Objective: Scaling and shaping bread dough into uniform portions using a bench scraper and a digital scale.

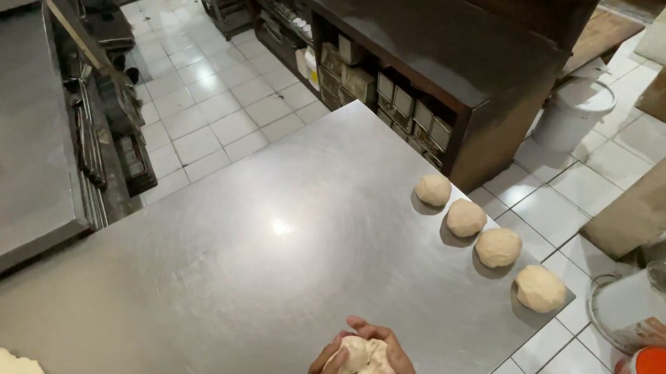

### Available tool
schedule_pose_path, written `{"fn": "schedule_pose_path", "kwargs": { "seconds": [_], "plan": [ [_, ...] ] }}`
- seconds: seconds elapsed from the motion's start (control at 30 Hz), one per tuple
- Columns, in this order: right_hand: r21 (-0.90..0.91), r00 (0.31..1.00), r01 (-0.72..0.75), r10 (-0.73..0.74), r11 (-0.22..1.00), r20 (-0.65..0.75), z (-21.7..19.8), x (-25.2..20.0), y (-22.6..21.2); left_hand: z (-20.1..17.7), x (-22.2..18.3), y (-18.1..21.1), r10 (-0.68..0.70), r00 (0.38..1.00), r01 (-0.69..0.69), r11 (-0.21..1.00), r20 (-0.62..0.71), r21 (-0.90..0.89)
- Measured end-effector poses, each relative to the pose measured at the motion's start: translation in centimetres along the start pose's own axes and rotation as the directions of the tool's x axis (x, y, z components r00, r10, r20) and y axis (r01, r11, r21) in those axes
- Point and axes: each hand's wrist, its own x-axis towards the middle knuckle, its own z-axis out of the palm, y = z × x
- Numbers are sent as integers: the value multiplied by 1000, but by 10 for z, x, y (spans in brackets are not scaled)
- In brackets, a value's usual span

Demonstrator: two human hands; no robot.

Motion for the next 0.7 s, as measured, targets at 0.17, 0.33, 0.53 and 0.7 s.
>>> {"fn": "schedule_pose_path", "kwargs": {
  "seconds": [0.17,0.33,0.53,0.7],
  "plan": [
    [-257,975,224,-215,940,62,-71,49,22,52,44,22,-87,981,85,996,-171,-20],
    [-311,964,176,-100,934,245,-92,59,18,61,85,86,-1,993,8,998,-122,59],
    [-214,1000,-16,20,977,14,-1,14,-9,33,70,47,-79,985,116,961,-154,250],
    [-484,973,200,-113,852,203,-65,38,38,31,42,14,-178,964,161,982,-197,-100]
  ]
}}
